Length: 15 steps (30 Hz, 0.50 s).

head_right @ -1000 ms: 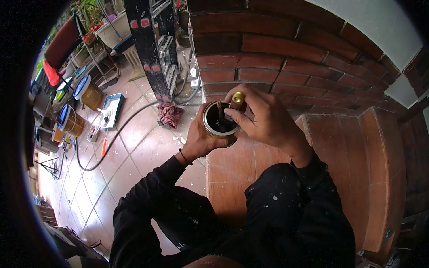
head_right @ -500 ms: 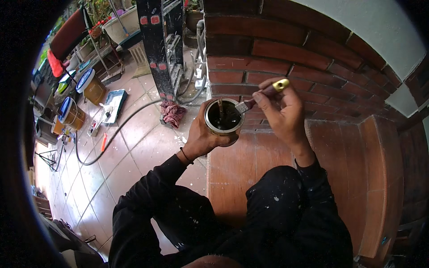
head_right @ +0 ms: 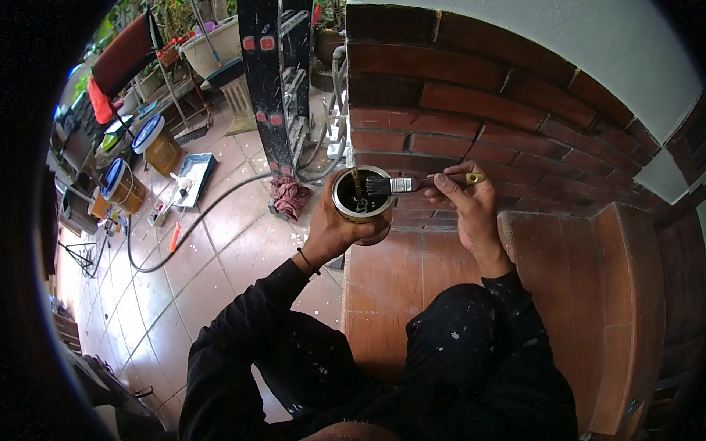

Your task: The recorder is using a paintbrush to apply a dark stain or paint to a red brick wall.

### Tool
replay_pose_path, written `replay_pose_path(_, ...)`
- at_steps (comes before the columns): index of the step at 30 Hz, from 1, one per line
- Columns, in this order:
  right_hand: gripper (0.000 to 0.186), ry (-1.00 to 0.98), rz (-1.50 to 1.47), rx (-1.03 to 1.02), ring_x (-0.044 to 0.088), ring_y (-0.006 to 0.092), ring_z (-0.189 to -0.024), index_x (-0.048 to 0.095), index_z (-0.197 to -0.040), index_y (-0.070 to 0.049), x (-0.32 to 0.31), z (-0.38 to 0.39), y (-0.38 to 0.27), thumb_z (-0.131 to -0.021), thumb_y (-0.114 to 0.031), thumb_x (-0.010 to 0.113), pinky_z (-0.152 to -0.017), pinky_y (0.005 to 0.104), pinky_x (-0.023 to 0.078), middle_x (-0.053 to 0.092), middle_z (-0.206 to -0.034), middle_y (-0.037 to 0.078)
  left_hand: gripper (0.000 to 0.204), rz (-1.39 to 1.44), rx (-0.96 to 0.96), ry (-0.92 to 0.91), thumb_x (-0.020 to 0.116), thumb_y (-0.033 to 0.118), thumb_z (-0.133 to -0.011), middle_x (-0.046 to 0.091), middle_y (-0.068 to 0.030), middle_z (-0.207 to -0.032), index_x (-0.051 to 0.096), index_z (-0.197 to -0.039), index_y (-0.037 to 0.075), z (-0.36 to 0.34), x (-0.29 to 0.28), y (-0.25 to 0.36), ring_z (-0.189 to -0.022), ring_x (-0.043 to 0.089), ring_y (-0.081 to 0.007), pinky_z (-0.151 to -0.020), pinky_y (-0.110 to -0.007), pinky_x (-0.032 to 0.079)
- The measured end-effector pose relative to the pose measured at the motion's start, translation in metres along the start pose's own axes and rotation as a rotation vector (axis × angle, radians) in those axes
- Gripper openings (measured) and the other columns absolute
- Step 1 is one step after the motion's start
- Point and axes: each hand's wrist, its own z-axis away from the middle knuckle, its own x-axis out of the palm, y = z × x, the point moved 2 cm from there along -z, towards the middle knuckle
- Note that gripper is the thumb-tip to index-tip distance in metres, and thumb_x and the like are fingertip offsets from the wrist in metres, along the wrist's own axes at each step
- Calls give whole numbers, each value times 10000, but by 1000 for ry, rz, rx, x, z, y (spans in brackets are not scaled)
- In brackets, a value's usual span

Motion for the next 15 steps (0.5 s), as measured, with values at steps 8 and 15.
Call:
replay_pose_path(8,127,143,-392,409,789,221,-985,783,-1107,-27,-6,-1,41,-1001,-98,790,-854,304,660,799,-1080,112,1048,-34,38,64,1001,436,-686,697,-192,-1317,446,-1478,32,-6,-4,-2,-1186,729,-368,-1012,-454,579)
replay_pose_path(15,128,253,-362,-32,787,251,-1033,694,-1131,-35,6,-26,27,-1023,-57,758,-903,340,666,776,-1109,133,1023,-80,13,70,997,448,-697,702,-196,-1315,454,-1460,37,-5,-4,0,-1180,733,-364,-998,-454,586)
